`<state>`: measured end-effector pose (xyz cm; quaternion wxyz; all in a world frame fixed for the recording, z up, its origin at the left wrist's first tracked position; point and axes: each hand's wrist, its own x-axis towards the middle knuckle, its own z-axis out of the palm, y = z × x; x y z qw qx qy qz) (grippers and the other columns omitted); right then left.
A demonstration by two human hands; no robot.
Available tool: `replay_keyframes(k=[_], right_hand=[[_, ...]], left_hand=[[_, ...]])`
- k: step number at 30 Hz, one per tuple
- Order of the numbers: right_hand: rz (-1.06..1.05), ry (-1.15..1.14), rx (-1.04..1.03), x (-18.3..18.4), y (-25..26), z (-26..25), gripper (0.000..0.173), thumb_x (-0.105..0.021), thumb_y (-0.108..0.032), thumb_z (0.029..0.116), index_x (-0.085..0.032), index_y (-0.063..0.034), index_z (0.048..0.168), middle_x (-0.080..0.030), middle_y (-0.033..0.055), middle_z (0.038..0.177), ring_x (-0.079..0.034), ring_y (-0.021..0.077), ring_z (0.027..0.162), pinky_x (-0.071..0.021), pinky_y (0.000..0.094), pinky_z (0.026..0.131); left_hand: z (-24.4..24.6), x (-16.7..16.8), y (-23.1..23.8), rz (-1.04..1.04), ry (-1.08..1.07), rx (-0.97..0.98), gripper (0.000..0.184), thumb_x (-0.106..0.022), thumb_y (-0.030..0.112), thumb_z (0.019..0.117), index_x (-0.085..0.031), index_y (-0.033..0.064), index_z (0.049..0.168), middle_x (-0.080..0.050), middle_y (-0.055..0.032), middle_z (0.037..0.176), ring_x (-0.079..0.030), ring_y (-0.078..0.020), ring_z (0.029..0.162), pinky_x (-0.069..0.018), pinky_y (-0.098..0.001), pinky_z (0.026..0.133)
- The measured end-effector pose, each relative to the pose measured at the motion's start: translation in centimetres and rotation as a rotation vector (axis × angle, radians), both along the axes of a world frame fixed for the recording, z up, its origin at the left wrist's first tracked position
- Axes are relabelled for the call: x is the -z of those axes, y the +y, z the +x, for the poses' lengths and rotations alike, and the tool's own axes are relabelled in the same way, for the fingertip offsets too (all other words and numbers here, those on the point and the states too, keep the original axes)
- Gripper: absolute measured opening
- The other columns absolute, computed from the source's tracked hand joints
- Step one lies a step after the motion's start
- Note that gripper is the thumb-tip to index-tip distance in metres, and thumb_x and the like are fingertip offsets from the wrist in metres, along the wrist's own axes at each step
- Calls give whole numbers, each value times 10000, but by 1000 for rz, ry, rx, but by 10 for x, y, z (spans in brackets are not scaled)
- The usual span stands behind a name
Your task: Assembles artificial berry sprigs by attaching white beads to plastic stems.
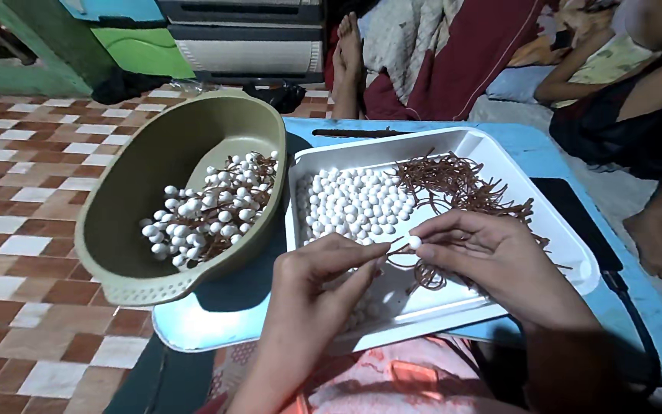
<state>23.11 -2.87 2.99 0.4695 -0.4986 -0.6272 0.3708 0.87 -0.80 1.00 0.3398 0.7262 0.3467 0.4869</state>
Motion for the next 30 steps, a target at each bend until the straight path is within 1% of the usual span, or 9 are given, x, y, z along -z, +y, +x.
replay_keyframes(k=[4, 14, 17, 19, 21, 22, 24, 26, 30], right_hand=[[-6, 7, -5, 0, 0, 1, 136, -732, -72, 884, -756, -121, 1008, -750, -71, 887, -697, -2, 764, -585, 142, 703], [71, -103, -29, 0, 2, -1, 114, -772, -108, 848, -778, -127, 960, -759, -83, 883, -708, -1, 796, -591, 149, 717], [59, -106, -7, -2, 1, -7, 164, -777, -100, 844, -752, -117, 1005, -749, -79, 898, -703, -4, 791, -592, 149, 700], [48, -219, 5, -1, 1, -17, 150, -782, -133, 841, -736, -123, 984, -740, -78, 886, -696, -11, 780, -588, 158, 679], [-74, -440, -41, -5, 1, -29, 97, -788, -166, 859, -757, -113, 934, -737, -29, 858, -688, 61, 762, -572, 266, 678], [-182, -558, -104, -10, 3, -34, 102, -779, -182, 884, -770, -97, 941, -731, 17, 853, -684, 135, 774, -554, 363, 693], [-359, -770, -241, -21, 12, -44, 131, -733, -222, 937, -772, -99, 958, -720, 67, 876, -678, 222, 832, -518, 455, 729], [-463, -919, -317, -31, 18, -54, 177, -699, -245, 973, -757, -79, 992, -711, 102, 929, -673, 266, 898, -504, 475, 777], [-474, -947, -340, -34, 20, -57, 146, -690, -231, 973, -767, -111, 1004, -716, 87, 908, -673, 255, 886, -493, 476, 775]], left_hand=[[1, 1, 0, -2, -11, 20, 163, -685, 115, 929, -816, 129, 1024, -725, 77, 862, -679, 1, 759, -579, -142, 667], [2, -1, -3, -22, 5, -7, 152, -694, 99, 901, -815, 119, 991, -732, 74, 854, -686, 8, 754, -584, -139, 664], [3, -5, -2, -59, -114, -13, 177, -681, 42, 921, -783, 50, 1065, -741, 32, 921, -703, -21, 807, -605, -167, 739], [3, -7, 2, -123, -234, -22, 223, -641, -5, 940, -755, 20, 1130, -740, 9, 990, -710, -55, 846, -615, -199, 776], [-1, -8, 5, -151, -265, -25, 248, -611, -14, 951, -748, 28, 1154, -727, 11, 1027, -706, -57, 877, -613, -201, 795], [-2, -8, 6, -162, -260, -26, 249, -607, -12, 952, -752, 36, 1149, -725, 12, 1036, -704, -61, 890, -610, -204, 802], [0, -9, 5, -186, -254, -45, 243, -627, -14, 940, -755, 34, 1140, -735, 7, 1039, -715, -67, 897, -614, -209, 813], [4, -10, 2, -193, -244, -86, 235, -640, -13, 930, -752, 19, 1134, -739, 2, 1037, -717, -57, 896, -612, -197, 808], [2, -10, 2, -220, -211, -79, 225, -640, 18, 958, -748, 24, 1156, -736, -7, 1065, -725, -69, 900, -622, -204, 793]])
